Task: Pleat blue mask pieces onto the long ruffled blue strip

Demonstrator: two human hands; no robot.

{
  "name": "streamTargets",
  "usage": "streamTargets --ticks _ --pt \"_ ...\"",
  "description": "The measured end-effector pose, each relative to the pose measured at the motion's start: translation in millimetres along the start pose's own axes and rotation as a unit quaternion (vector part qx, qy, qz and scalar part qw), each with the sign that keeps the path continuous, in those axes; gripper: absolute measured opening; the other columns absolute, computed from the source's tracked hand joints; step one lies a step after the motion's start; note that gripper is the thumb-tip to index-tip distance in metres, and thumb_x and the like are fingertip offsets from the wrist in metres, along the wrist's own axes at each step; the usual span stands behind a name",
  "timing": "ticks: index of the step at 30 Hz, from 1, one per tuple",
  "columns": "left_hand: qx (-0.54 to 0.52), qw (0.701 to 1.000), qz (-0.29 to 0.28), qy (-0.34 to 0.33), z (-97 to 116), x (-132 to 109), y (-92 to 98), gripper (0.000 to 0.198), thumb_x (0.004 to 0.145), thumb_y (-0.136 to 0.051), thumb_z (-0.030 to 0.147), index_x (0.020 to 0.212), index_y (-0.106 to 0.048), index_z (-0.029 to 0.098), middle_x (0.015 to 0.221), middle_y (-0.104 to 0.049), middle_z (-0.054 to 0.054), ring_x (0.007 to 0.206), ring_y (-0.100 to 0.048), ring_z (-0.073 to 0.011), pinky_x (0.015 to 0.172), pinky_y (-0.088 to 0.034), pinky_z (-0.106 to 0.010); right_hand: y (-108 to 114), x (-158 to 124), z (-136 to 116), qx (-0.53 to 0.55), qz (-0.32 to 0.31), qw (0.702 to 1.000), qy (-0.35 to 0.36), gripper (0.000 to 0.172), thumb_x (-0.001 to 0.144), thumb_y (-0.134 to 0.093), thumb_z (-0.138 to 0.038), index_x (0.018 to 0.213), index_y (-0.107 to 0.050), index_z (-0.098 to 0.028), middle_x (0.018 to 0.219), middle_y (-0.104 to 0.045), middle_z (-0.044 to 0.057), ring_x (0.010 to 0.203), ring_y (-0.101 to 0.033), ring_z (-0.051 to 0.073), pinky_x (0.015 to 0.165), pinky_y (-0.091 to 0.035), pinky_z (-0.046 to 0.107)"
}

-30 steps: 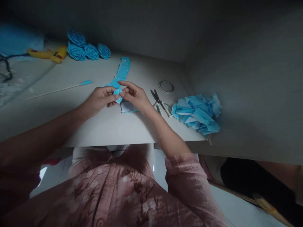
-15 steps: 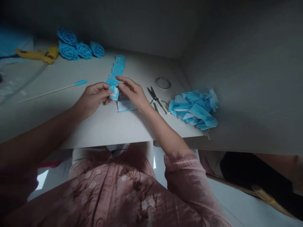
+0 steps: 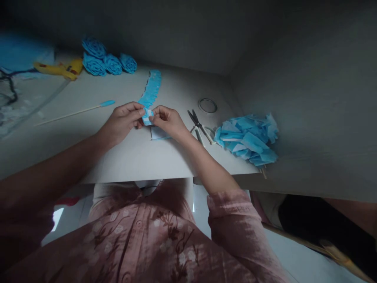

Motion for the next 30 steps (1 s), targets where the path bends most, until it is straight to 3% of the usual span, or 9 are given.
streamTargets --ticks 6,15,20,24,30 --pt "0.024 1.000 0.003 -0.016 5 0 -0.5 0.009 0.082 -0.076 0.018 0.082 -0.068 0.017 0.076 -0.066 0.000 0.064 -0.056 -0.0092 0.058 -0.045 -0.020 -9 -4 -5 -0.072 -0.028 0.997 0.014 0.057 0.076 -0.089 -0.069 0.078 -0.058 -0.021 0.070 -0.050 -0.006 0.066 -0.039 0.010 0.064 -0.036 0.027" --pt "0.008 1.000 0.018 -0.001 1 1 6.2 0.012 0.089 -0.072 0.021 0.080 -0.065 0.019 0.064 -0.060 0.001 0.058 -0.055 -0.0095 0.054 -0.041 -0.019 6 -3 -14 -0.110 0.024 0.993 0.032 0.050 0.084 -0.081 -0.067 0.082 -0.062 -0.021 0.077 -0.060 -0.001 0.072 -0.048 0.013 0.067 -0.039 0.029" --pt "0.022 1.000 0.007 0.002 1 1 4.2 0.013 0.089 -0.077 0.029 0.086 -0.069 0.018 0.069 -0.063 0.000 0.060 -0.057 -0.0101 0.054 -0.042 -0.019 6 -3 -10 -0.096 0.019 0.995 0.027 0.058 0.078 -0.084 -0.075 0.082 -0.064 -0.021 0.077 -0.061 -0.001 0.073 -0.048 0.014 0.067 -0.040 0.030" --pt "0.041 0.999 0.005 0.008 -2 2 4.3 0.015 0.084 -0.078 0.021 0.077 -0.066 0.018 0.063 -0.060 0.002 0.057 -0.053 -0.0084 0.055 -0.041 -0.020 4 -2 -9 -0.088 0.016 0.996 0.026 0.060 0.075 -0.087 -0.076 0.081 -0.065 -0.021 0.076 -0.060 -0.001 0.072 -0.048 0.014 0.067 -0.042 0.030" --pt "0.036 0.999 0.026 -0.001 0 3 7.4 0.012 0.086 -0.072 0.015 0.077 -0.066 0.018 0.060 -0.058 0.003 0.054 -0.051 -0.0083 0.055 -0.040 -0.020 6 -4 -18 -0.083 0.023 0.996 0.033 0.045 0.087 -0.078 -0.064 0.093 -0.071 -0.020 0.087 -0.067 0.001 0.079 -0.056 0.015 0.076 -0.047 0.031"
Point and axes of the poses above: each hand's wrist, its own x-axis towards the middle knuckle, its own y-axis out of the back of the hand, z = x × y, the point moved 10 cm from there along x, towards the middle knuckle
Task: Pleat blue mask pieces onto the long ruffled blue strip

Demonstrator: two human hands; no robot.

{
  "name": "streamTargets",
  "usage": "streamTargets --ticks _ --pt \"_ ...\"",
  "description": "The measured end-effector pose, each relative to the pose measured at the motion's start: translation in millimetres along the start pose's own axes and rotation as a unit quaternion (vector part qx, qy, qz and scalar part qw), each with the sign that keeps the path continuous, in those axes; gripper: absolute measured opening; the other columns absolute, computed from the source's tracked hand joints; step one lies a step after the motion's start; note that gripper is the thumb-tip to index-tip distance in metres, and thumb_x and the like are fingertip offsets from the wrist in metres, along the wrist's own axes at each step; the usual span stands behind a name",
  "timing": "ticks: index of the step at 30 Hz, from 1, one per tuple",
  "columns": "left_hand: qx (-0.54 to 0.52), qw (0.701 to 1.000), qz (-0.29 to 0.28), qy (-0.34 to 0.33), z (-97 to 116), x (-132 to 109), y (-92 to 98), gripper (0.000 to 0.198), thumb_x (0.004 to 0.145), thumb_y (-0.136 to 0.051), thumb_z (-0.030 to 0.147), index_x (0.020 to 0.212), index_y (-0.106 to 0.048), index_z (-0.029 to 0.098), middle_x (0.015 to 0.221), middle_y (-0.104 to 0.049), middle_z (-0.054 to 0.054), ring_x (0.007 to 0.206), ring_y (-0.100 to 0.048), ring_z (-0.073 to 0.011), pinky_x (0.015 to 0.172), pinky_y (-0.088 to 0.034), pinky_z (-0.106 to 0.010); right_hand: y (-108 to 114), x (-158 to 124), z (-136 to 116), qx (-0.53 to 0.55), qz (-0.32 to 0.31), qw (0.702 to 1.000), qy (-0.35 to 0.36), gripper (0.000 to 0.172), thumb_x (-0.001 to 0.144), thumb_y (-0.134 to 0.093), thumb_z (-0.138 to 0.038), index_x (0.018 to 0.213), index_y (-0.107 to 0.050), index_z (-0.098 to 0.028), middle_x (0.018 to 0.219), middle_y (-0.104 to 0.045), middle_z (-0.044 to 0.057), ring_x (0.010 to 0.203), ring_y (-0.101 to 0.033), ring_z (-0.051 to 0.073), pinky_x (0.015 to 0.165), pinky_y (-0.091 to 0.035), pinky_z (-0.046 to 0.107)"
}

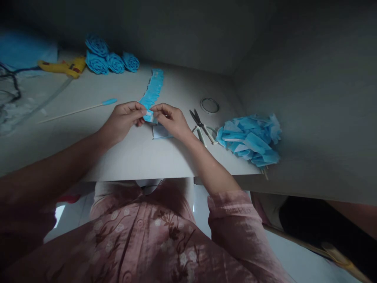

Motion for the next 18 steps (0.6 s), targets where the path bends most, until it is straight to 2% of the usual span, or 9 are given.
streamTargets --ticks 3,9,15,18 --pt "0.008 1.000 -0.005 -0.006 2 0 -1.0 0.013 0.086 -0.074 0.016 0.076 -0.065 0.018 0.061 -0.059 0.003 0.055 -0.051 -0.0086 0.057 -0.041 -0.021 -1 0 1 -0.004 -0.007 1.000 0.000 0.042 0.088 -0.077 -0.061 0.093 -0.071 -0.019 0.086 -0.065 0.000 0.078 -0.054 0.014 0.074 -0.046 0.030" --pt "0.009 1.000 -0.026 -0.001 1 -2 -6.1 0.014 0.084 -0.076 0.016 0.074 -0.065 0.017 0.062 -0.060 0.002 0.057 -0.052 -0.0089 0.058 -0.043 -0.021 -6 2 12 0.004 -0.023 1.000 -0.011 0.050 0.081 -0.086 -0.066 0.084 -0.066 -0.020 0.076 -0.056 -0.002 0.072 -0.048 0.012 0.068 -0.042 0.028" --pt "-0.025 1.000 -0.004 0.005 0 -1 -1.3 0.013 0.085 -0.073 0.018 0.075 -0.065 0.019 0.059 -0.059 0.002 0.055 -0.052 -0.0096 0.055 -0.040 -0.021 1 -1 6 0.034 -0.007 0.999 -0.012 0.040 0.090 -0.077 -0.060 0.097 -0.075 -0.021 0.091 -0.068 0.003 0.080 -0.057 0.016 0.077 -0.051 0.032" --pt "-0.034 0.999 0.003 0.003 -1 0 1.7 0.012 0.085 -0.074 0.018 0.076 -0.065 0.019 0.059 -0.058 0.002 0.055 -0.052 -0.0097 0.054 -0.041 -0.020 2 -1 4 0.028 -0.003 0.999 -0.019 0.045 0.089 -0.077 -0.066 0.096 -0.075 -0.021 0.089 -0.068 0.002 0.080 -0.057 0.016 0.077 -0.052 0.032"
Point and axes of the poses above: each hand's wrist, its own x-axis towards the middle knuckle, its own y-axis out of the back of the hand, z = x × y, the point moved 10 cm from there along x, towards the middle knuckle
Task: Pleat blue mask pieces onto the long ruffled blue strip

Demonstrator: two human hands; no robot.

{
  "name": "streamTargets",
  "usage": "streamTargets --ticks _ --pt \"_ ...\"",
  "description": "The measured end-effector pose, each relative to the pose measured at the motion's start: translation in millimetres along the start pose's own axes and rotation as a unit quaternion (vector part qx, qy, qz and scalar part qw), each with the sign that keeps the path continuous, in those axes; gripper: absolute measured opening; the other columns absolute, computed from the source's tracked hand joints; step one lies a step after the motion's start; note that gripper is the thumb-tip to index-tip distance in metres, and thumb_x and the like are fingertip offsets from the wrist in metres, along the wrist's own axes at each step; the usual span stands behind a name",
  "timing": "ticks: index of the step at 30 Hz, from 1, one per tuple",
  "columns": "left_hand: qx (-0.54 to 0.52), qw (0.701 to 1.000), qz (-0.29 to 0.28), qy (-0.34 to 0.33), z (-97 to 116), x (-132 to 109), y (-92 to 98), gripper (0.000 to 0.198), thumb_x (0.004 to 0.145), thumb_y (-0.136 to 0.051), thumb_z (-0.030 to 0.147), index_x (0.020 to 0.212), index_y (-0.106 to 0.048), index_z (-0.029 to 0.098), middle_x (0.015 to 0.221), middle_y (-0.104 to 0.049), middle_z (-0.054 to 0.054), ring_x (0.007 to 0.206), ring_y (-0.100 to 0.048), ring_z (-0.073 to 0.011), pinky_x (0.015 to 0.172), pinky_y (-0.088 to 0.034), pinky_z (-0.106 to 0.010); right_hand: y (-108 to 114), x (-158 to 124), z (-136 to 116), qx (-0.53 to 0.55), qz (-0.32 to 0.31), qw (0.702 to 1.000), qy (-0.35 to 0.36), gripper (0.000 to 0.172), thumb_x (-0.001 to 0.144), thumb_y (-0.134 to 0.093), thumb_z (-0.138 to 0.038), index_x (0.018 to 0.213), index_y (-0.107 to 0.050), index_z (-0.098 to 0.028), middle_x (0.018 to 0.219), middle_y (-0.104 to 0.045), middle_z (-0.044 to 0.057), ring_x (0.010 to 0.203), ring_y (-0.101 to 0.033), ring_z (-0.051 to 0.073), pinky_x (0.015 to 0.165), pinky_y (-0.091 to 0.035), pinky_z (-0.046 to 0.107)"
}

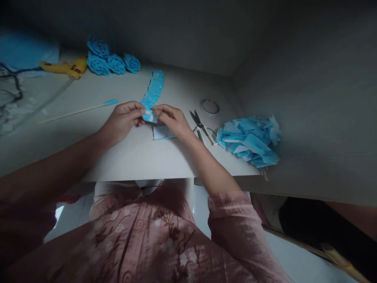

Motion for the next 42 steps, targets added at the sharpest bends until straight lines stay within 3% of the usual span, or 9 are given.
streamTargets --ticks 5,10,14,20,25,28,35,42 --pt "-0.033 0.999 -0.008 -0.003 1 -1 -2.6 0.015 0.092 -0.073 0.026 0.081 -0.065 0.019 0.062 -0.058 0.002 0.056 -0.055 -0.0095 0.053 -0.041 -0.020 -5 2 6 0.005 -0.010 1.000 -0.016 0.062 0.073 -0.087 -0.078 0.084 -0.067 -0.021 0.079 -0.060 -0.001 0.074 -0.051 0.014 0.069 -0.046 0.028" --pt "-0.046 0.998 -0.050 0.012 1 -5 -14.1 0.021 0.095 -0.076 0.037 0.098 -0.065 0.019 0.069 -0.063 0.003 0.057 -0.058 -0.0101 0.052 -0.043 -0.020 -2 3 7 0.044 0.014 0.999 -0.003 0.063 0.073 -0.088 -0.079 0.087 -0.068 -0.021 0.077 -0.062 -0.001 0.072 -0.055 0.013 0.070 -0.049 0.029" --pt "0.010 0.997 -0.081 0.016 -3 -7 -19.7 0.021 0.086 -0.083 0.025 0.083 -0.064 0.018 0.068 -0.064 0.002 0.055 -0.055 -0.0078 0.051 -0.041 -0.019 -5 2 9 0.073 0.018 0.997 -0.004 0.059 0.073 -0.091 -0.074 0.087 -0.068 -0.022 0.073 -0.061 -0.003 0.070 -0.056 0.012 0.070 -0.051 0.028" --pt "0.021 0.999 -0.046 0.003 -1 -4 -10.3 0.021 0.085 -0.080 0.023 0.077 -0.061 0.018 0.064 -0.062 0.002 0.054 -0.053 -0.0072 0.050 -0.039 -0.018 -11 4 15 0.089 -0.009 0.996 -0.013 0.055 0.072 -0.095 -0.067 0.089 -0.069 -0.021 0.076 -0.064 -0.002 0.071 -0.057 0.013 0.071 -0.053 0.029" --pt "0.052 0.997 -0.054 -0.008 4 -5 -11.8 0.023 0.081 -0.083 0.021 0.074 -0.061 0.018 0.063 -0.059 0.004 0.053 -0.051 -0.0069 0.051 -0.040 -0.019 -7 6 19 0.061 -0.017 0.998 0.011 0.056 0.080 -0.090 -0.061 0.114 -0.072 -0.021 0.094 -0.071 0.001 0.083 -0.063 0.015 0.078 -0.055 0.029" --pt "0.063 0.997 -0.050 -0.015 5 -6 -12.2 0.023 0.080 -0.082 0.017 0.072 -0.060 0.018 0.064 -0.060 0.003 0.054 -0.050 -0.0066 0.051 -0.040 -0.019 -9 6 20 0.044 -0.034 0.998 0.034 0.058 0.085 -0.086 -0.059 0.127 -0.069 -0.022 0.094 -0.070 0.000 0.083 -0.063 0.015 0.080 -0.056 0.030" --pt "0.068 0.996 -0.052 0.004 2 -6 -12.2 0.021 0.085 -0.075 0.016 0.070 -0.061 0.017 0.061 -0.060 0.003 0.053 -0.051 -0.0070 0.053 -0.040 -0.019 -4 6 21 0.012 -0.010 0.999 0.039 0.052 0.090 -0.081 -0.047 0.134 -0.068 -0.022 0.083 -0.055 -0.004 0.075 -0.053 0.013 0.074 -0.053 0.029" --pt "0.065 0.997 -0.029 0.020 2 -5 -8.1 0.020 0.085 -0.071 0.013 0.069 -0.061 0.017 0.059 -0.058 0.003 0.052 -0.049 -0.0069 0.052 -0.038 -0.019 -1 6 20 -0.004 -0.017 0.999 0.034 0.051 0.092 -0.077 -0.045 0.137 -0.068 -0.023 0.086 -0.057 -0.002 0.079 -0.054 0.015 0.078 -0.053 0.031"
Point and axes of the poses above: each hand's wrist, its own x-axis towards the middle knuckle, its own y-axis out of the back of the hand, z = x × y, the point moved 10 cm from there along x, towards the middle knuckle
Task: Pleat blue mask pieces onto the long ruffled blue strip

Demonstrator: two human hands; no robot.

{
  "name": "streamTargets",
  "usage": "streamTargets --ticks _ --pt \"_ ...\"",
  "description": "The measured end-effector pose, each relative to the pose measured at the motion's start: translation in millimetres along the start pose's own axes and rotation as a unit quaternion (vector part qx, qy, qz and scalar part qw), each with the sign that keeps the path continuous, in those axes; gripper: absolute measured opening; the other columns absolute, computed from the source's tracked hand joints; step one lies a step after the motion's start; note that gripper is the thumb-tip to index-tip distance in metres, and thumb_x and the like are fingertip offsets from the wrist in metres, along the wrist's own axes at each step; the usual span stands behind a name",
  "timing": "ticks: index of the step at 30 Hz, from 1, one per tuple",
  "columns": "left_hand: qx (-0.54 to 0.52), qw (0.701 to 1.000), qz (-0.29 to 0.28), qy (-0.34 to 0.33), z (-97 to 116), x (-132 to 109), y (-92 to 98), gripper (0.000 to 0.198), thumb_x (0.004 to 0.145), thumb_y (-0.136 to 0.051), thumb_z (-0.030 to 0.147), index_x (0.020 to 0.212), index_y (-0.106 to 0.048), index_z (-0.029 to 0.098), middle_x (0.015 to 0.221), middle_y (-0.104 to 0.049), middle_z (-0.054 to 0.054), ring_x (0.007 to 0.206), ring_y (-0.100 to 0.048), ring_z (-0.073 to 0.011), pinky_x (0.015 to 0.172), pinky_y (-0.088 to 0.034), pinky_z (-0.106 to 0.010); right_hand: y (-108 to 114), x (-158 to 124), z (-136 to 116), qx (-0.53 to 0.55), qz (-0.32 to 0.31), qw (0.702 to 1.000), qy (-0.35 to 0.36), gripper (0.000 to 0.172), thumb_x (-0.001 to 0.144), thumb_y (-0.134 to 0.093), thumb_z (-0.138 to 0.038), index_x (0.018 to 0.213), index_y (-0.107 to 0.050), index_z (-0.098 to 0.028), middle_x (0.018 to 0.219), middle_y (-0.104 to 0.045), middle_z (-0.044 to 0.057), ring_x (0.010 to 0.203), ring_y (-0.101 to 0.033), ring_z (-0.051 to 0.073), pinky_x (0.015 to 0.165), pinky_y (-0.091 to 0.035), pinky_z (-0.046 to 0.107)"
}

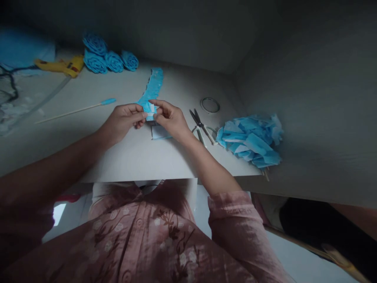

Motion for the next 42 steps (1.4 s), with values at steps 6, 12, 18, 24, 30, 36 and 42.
streamTargets --ticks 6,12,18,24,30,36,42 --pt "0.007 1.000 0.006 -0.010 1.4 0.6 2.0 0.019 0.085 -0.071 0.012 0.070 -0.060 0.018 0.059 -0.058 0.004 0.051 -0.049 -0.0069 0.051 -0.038 -0.019 -1.3 -1.7 -0.4 0.001 -0.011 1.000 -0.013 0.051 0.094 -0.075 -0.048 0.138 -0.068 -0.024 0.094 -0.062 0.001 0.089 -0.061 0.018 0.089 -0.058 0.036" --pt "0.038 0.998 -0.007 -0.040 5.0 -0.1 -1.5 0.020 0.081 -0.076 0.013 0.070 -0.060 0.018 0.061 -0.058 0.004 0.053 -0.048 -0.0072 0.052 -0.040 -0.020 -5.3 -2.0 3.8 -0.004 -0.006 1.000 -0.028 0.059 0.088 -0.084 -0.046 0.140 -0.068 -0.023 0.097 -0.067 0.001 0.089 -0.062 0.018 0.087 -0.059 0.033" --pt "0.042 0.998 0.006 -0.039 4.8 -0.8 -0.5 0.019 0.081 -0.076 0.011 0.072 -0.062 0.018 0.061 -0.058 0.004 0.053 -0.047 -0.0070 0.051 -0.039 -0.020 -5.7 -3.2 0.4 -0.016 0.001 1.000 -0.020 0.049 0.090 -0.080 -0.036 0.136 -0.070 -0.025 0.093 -0.064 0.000 0.085 -0.059 0.017 0.081 -0.055 0.032" --pt "0.028 0.999 -0.006 -0.018 -0.9 1.7 0.7 0.018 0.081 -0.079 0.014 0.072 -0.064 0.018 0.062 -0.062 0.002 0.052 -0.050 -0.0070 0.052 -0.040 -0.021 -2.6 -2.8 0.3 -0.030 0.010 0.999 -0.028 0.050 0.089 -0.081 -0.036 0.137 -0.072 -0.026 0.091 -0.063 0.000 0.082 -0.057 0.017 0.077 -0.054 0.031" --pt "0.025 1.000 -0.009 -0.012 0.1 2.5 2.8 0.015 0.080 -0.077 0.013 0.072 -0.065 0.018 0.060 -0.062 0.002 0.051 -0.049 -0.0073 0.052 -0.039 -0.021 -0.2 0.2 3.2 0.000 0.005 1.000 -0.025 0.051 0.086 -0.087 -0.043 0.132 -0.074 -0.025 0.093 -0.069 0.000 0.087 -0.062 0.018 0.080 -0.056 0.031" --pt "0.030 0.999 0.001 -0.019 3.4 0.3 1.0 0.015 0.080 -0.074 0.011 0.072 -0.063 0.018 0.058 -0.058 0.004 0.051 -0.048 -0.0068 0.051 -0.039 -0.019 -0.5 0.2 -0.4 -0.007 0.001 1.000 -0.017 0.052 0.085 -0.088 -0.045 0.130 -0.073 -0.025 0.095 -0.069 0.001 0.085 -0.060 0.017 0.080 -0.056 0.031" --pt "0.041 0.999 -0.008 -0.022 4.1 -1.3 -4.0 0.016 0.084 -0.072 0.013 0.071 -0.063 0.018 0.061 -0.061 0.002 0.052 -0.049 -0.0069 0.051 -0.040 -0.019 -3.3 -2.5 -1.9 -0.013 0.008 1.000 -0.027 0.054 0.083 -0.089 -0.051 0.128 -0.073 -0.026 0.093 -0.068 0.000 0.083 -0.058 0.017 0.075 -0.054 0.030"
Point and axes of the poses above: each hand's wrist, its own x-axis towards the middle knuckle, its own y-axis out of the back of the hand, z = x × y, the point moved 10 cm from there along x, towards the middle knuckle
